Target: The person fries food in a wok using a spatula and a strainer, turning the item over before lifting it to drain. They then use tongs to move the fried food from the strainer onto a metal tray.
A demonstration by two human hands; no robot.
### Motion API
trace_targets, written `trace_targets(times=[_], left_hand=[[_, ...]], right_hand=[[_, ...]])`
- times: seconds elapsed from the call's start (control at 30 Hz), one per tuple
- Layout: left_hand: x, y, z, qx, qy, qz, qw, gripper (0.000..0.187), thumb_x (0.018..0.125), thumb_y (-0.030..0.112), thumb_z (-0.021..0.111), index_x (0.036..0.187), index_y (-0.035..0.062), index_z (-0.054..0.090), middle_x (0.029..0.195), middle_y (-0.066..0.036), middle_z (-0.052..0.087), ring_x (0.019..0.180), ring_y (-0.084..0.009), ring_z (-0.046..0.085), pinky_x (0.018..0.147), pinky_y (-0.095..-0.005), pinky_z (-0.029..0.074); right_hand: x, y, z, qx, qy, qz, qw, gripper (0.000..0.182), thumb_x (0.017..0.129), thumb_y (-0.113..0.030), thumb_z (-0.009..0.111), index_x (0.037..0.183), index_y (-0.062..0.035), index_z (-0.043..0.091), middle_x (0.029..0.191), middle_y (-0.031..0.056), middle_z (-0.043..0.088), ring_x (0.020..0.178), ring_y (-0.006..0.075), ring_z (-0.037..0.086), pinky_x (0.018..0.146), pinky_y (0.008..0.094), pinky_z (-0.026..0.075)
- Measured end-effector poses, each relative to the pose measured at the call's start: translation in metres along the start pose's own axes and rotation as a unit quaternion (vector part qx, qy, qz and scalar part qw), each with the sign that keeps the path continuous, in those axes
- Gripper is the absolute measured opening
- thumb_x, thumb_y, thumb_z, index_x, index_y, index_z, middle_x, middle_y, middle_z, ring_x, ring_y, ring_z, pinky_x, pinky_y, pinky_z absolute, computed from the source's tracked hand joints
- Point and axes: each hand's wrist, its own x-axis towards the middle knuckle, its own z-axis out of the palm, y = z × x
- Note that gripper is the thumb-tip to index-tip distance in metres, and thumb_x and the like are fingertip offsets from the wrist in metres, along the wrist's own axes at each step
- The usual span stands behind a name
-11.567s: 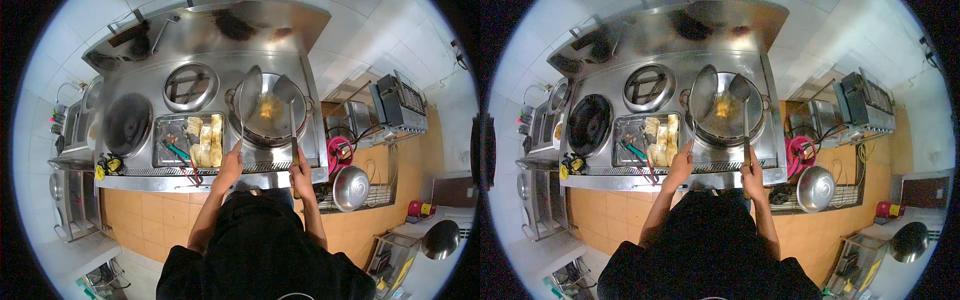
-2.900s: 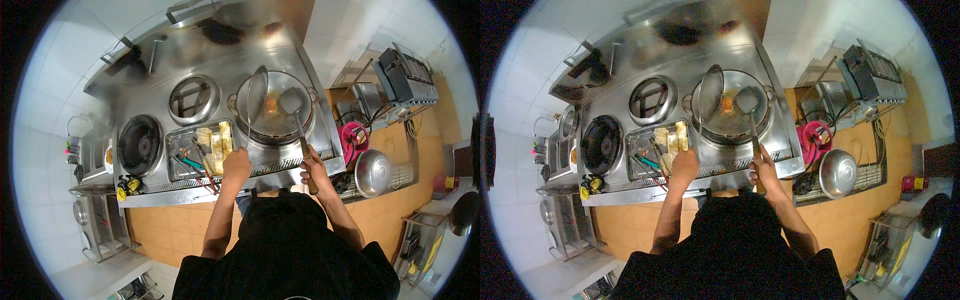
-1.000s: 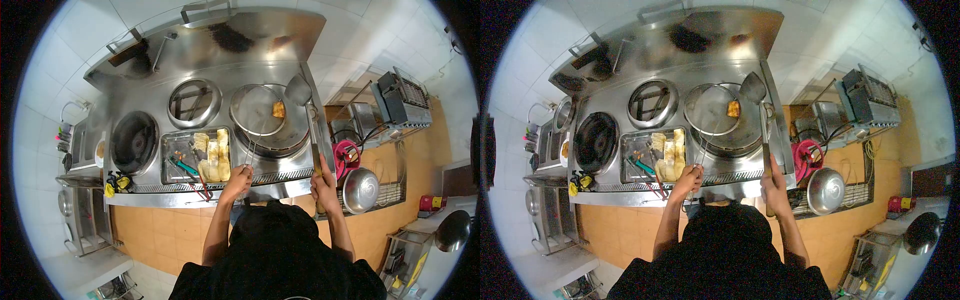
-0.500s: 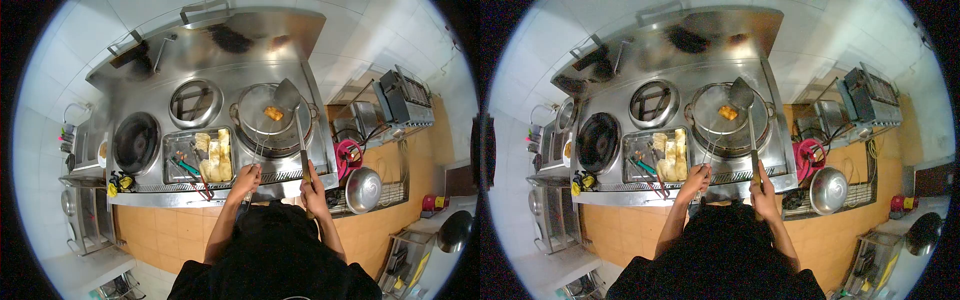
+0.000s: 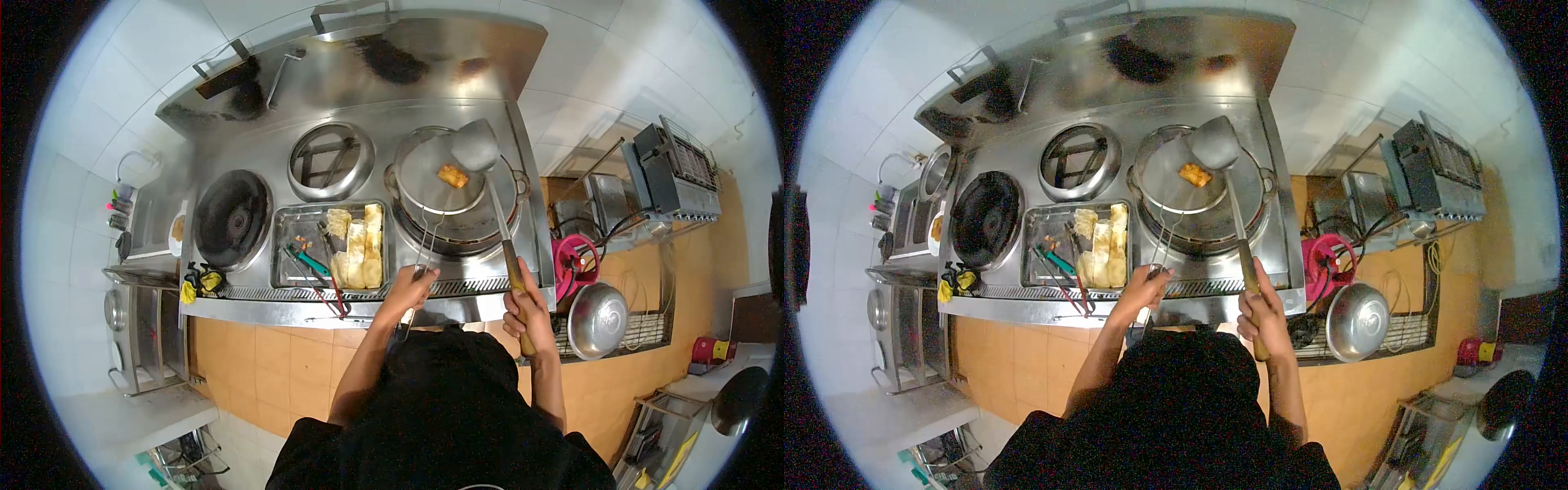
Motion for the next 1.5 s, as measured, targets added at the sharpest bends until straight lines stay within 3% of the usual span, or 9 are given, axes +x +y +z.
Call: trace_targets(times=[0.23,0.53,0.9,1.0,1.07,1.1,1.2,1.33,1.5], left_hand=[[0.002,-0.006,0.002,0.019,-0.006,0.036,0.999,0.035,0.089,0.020,0.071,0.069,0.0089,0.044,0.052,0.004,0.039,0.041,-0.0056,0.034,0.037,-0.0267,0.024],[-0.003,-0.013,0.000,0.013,-0.006,0.021,1.000,0.034,0.090,0.016,0.069,0.070,0.0116,0.042,0.052,0.006,0.035,0.040,-0.0042,0.031,0.037,-0.0251,0.021],[0.005,0.012,0.033,-0.203,-0.057,0.010,0.977,0.039,0.096,0.032,0.063,0.072,0.0144,0.038,0.058,0.007,0.032,0.043,-0.0031,0.028,0.039,-0.0231,0.021],[0.007,0.014,0.042,-0.207,-0.059,0.023,0.976,0.038,0.095,0.032,0.064,0.072,0.0142,0.039,0.058,0.007,0.033,0.044,-0.0030,0.029,0.039,-0.0229,0.022],[0.006,0.015,0.049,-0.198,-0.047,0.029,0.979,0.035,0.094,0.032,0.065,0.075,0.0122,0.043,0.060,0.006,0.037,0.045,-0.0031,0.032,0.039,-0.0226,0.023],[0.005,0.018,0.054,-0.180,-0.043,0.040,0.982,0.033,0.094,0.035,0.065,0.080,0.0114,0.045,0.061,0.005,0.039,0.046,-0.0038,0.034,0.040,-0.0224,0.024],[0.007,0.017,0.065,-0.156,-0.018,0.054,0.986,0.032,0.093,0.037,0.065,0.087,0.0079,0.053,0.065,0.001,0.048,0.051,-0.0058,0.041,0.041,-0.0219,0.028],[0.013,0.011,0.066,-0.103,-0.001,0.061,0.993,0.032,0.090,0.036,0.068,0.095,0.0061,0.059,0.070,0.000,0.054,0.059,-0.0061,0.050,0.045,-0.0219,0.034],[0.017,0.001,0.071,-0.068,0.037,0.064,0.995,0.030,0.087,0.033,0.072,0.097,0.0061,0.063,0.077,0.001,0.059,0.065,-0.0085,0.054,0.053,-0.0233,0.042]], right_hand=[[0.009,-0.002,-0.014,0.190,-0.081,0.134,0.969,0.057,0.098,-0.014,0.046,0.151,-0.0288,0.031,0.073,-0.0011,0.039,0.041,0.0034,0.030,0.036,0.0198,0.029],[-0.004,-0.022,0.005,0.315,-0.123,0.116,0.934,0.053,0.102,-0.016,0.042,0.152,-0.0263,0.028,0.076,-0.0007,0.041,0.041,0.0006,0.034,0.035,0.0160,0.029],[0.009,0.011,0.031,0.042,-0.051,0.070,0.995,0.053,0.099,-0.016,0.053,0.147,-0.0154,0.030,0.068,-0.0033,0.035,0.043,0.0038,0.030,0.040,0.0192,0.028],[0.016,0.028,0.027,-0.078,-0.029,-0.005,0.997,0.058,0.098,-0.012,0.050,0.150,-0.0105,0.025,0.073,0.0025,0.049,0.046,0.0115,0.042,0.043,0.0276,0.039],[0.023,0.042,0.025,-0.403,0.058,-0.173,0.897,0.060,0.097,-0.010,0.048,0.151,-0.0064,0.023,0.084,0.0160,0.062,0.056,0.0272,0.057,0.057,0.0395,0.050],[0.017,0.034,0.037,-0.467,0.086,-0.202,0.856,0.063,0.094,-0.008,0.048,0.151,-0.0059,0.023,0.095,0.0276,0.064,0.074,0.0415,0.065,0.073,0.0466,0.052],[0.019,0.040,0.042,-0.506,0.120,-0.214,0.827,0.066,0.091,-0.008,0.051,0.151,-0.0069,0.023,0.096,0.0295,0.065,0.081,0.0461,0.065,0.073,0.0475,0.052],[0.025,0.050,0.046,-0.507,0.113,-0.222,0.825,0.070,0.088,-0.005,0.052,0.151,-0.0063,0.022,0.123,0.0273,0.058,0.105,0.0458,0.060,0.088,0.0472,0.049],[0.024,0.058,0.048,-0.439,0.066,-0.222,0.868,0.073,0.085,-0.004,0.054,0.150,0.0008,0.021,0.136,0.0282,0.048,0.121,0.0424,0.053,0.098,0.0428,0.045]])
